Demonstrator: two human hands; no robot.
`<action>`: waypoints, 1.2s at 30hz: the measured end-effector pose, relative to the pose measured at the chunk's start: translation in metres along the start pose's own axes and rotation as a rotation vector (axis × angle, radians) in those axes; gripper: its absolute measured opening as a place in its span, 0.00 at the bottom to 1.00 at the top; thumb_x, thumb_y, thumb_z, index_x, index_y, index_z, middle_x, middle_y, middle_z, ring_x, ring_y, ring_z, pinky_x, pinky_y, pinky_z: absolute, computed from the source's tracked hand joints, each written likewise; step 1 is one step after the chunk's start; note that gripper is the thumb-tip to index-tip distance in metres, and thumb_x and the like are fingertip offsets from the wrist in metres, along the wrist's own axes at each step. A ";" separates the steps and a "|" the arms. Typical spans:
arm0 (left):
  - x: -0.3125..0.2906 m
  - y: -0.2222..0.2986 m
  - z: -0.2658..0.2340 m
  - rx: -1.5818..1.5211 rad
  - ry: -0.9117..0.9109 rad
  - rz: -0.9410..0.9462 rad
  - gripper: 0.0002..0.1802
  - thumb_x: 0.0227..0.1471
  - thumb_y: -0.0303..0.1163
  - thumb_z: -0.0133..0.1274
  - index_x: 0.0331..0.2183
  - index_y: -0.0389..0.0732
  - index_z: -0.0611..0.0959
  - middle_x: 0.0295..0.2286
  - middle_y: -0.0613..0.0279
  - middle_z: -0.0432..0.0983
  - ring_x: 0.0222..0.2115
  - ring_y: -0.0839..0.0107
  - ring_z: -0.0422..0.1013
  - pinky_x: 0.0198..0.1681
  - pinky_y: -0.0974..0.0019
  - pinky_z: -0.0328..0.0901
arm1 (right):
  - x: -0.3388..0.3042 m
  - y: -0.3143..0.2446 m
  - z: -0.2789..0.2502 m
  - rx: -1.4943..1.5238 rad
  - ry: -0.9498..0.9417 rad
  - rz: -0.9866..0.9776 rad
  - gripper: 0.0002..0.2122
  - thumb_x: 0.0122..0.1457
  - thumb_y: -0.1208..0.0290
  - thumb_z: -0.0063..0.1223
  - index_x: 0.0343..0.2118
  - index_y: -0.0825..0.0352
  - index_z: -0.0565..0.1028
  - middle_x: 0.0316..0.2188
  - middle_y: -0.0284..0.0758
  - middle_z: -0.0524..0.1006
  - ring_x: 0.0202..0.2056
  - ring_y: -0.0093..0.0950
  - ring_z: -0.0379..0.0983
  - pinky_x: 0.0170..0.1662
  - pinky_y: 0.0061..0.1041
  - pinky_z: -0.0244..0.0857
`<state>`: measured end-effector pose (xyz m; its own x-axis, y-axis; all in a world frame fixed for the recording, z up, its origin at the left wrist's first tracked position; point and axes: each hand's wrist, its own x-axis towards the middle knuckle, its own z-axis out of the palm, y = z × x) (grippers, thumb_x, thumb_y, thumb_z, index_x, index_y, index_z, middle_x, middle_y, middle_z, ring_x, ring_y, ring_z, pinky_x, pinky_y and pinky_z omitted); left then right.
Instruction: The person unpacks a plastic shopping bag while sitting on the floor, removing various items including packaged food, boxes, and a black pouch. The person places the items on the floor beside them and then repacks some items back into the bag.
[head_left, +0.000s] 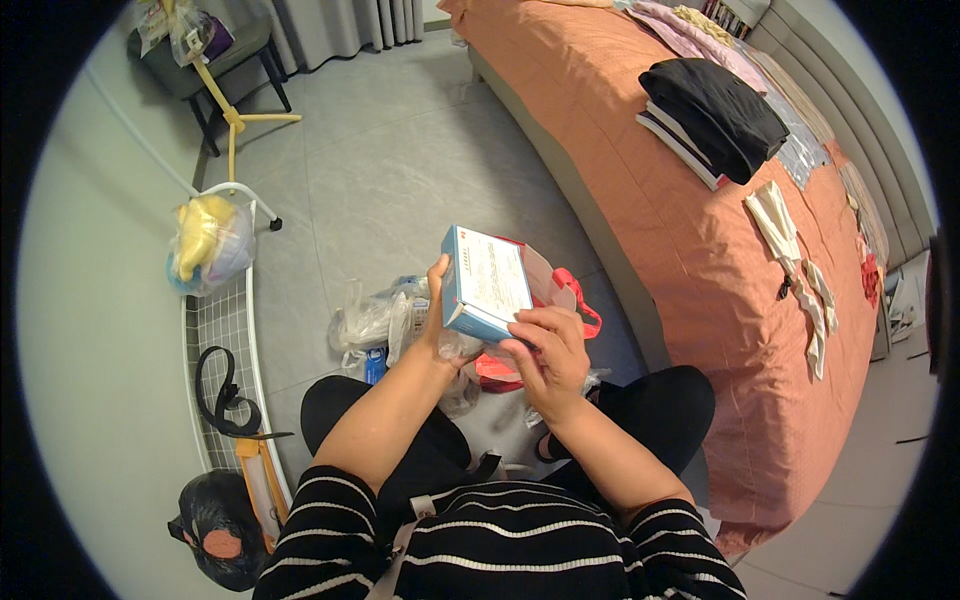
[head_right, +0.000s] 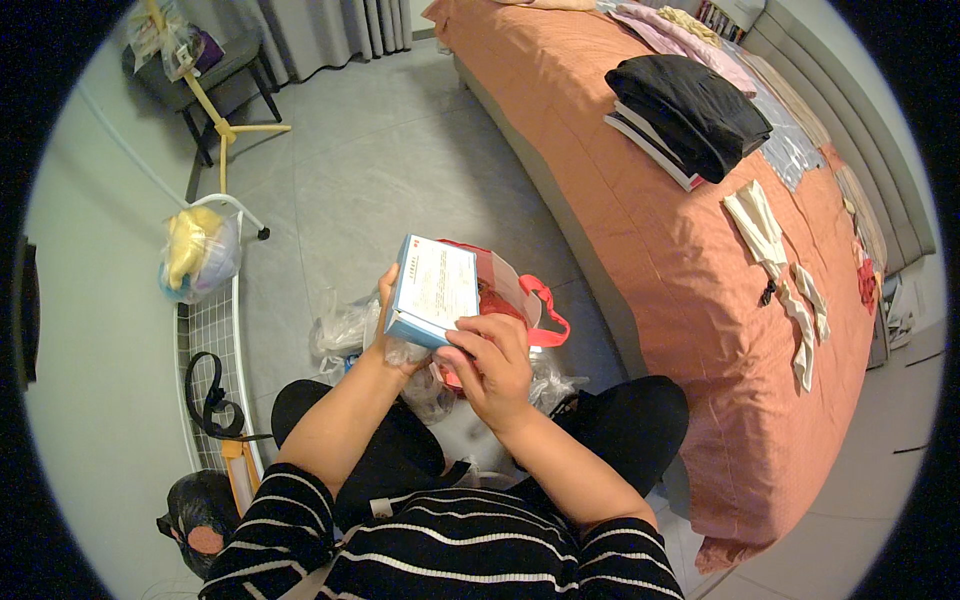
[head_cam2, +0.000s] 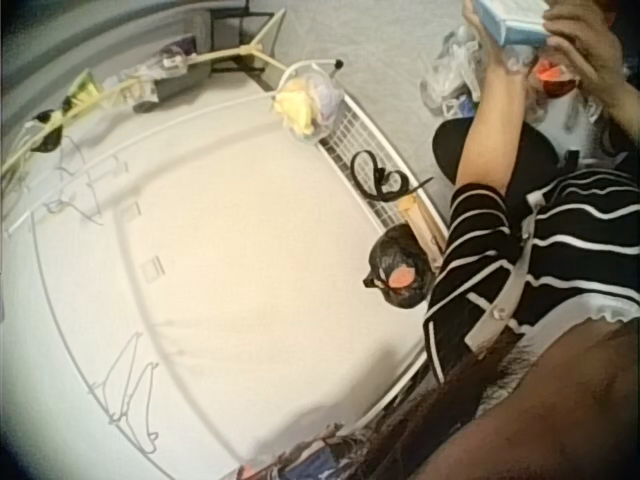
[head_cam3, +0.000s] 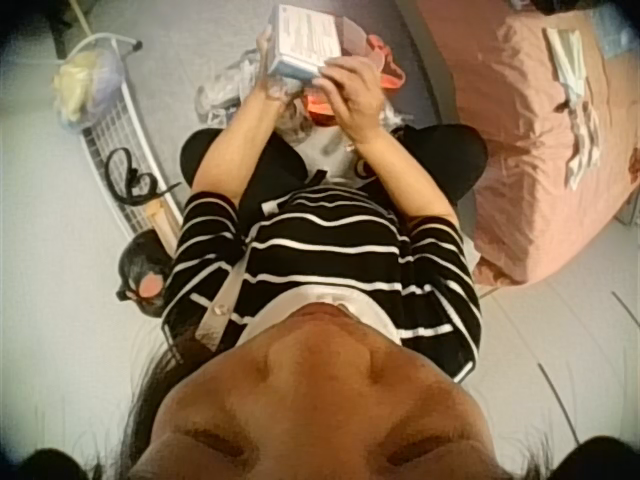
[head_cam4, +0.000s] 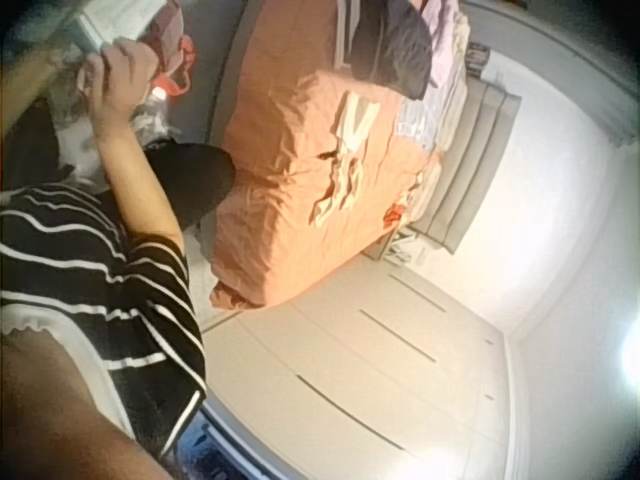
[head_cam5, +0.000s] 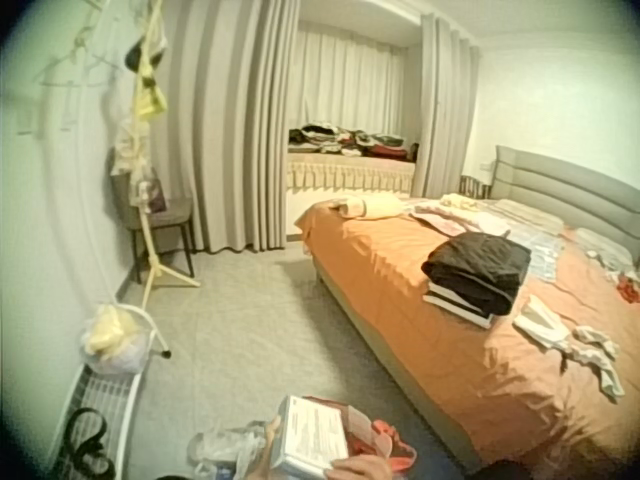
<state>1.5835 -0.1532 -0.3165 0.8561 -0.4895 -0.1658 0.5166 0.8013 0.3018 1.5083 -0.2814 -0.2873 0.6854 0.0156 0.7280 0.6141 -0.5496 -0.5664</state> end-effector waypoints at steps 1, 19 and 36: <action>0.000 0.001 0.001 0.009 -0.002 0.013 0.39 0.50 0.63 0.30 0.51 0.42 0.66 0.44 0.54 0.68 0.44 0.60 0.68 0.47 0.56 0.66 | -0.003 0.001 -0.002 -0.033 0.015 -0.013 0.11 0.41 0.76 0.64 0.31 0.65 0.78 0.35 0.35 0.74 0.36 0.35 0.68 0.39 0.29 0.63; 0.000 0.010 -0.012 0.034 -0.181 0.023 0.41 0.47 0.63 0.34 0.54 0.42 0.64 0.47 0.52 0.67 0.45 0.60 0.70 0.47 0.56 0.69 | 0.003 0.003 0.002 0.027 -0.142 -0.060 0.13 0.42 0.77 0.63 0.34 0.63 0.77 0.36 0.35 0.74 0.39 0.35 0.68 0.41 0.30 0.63; 0.008 0.012 -0.024 0.564 0.193 0.198 0.51 0.46 0.47 0.59 0.60 0.37 0.49 0.47 0.49 0.67 0.49 0.65 0.64 0.52 0.63 0.60 | -0.009 0.069 0.000 0.648 -0.092 0.819 0.27 0.45 0.75 0.60 0.50 0.72 0.65 0.41 0.39 0.74 0.40 0.26 0.72 0.45 0.24 0.66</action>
<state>1.5969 -0.1390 -0.3371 0.9493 -0.2372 -0.2061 0.3052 0.5397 0.7846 1.5443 -0.3197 -0.3325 0.9967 -0.0805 0.0114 0.0220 0.1318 -0.9910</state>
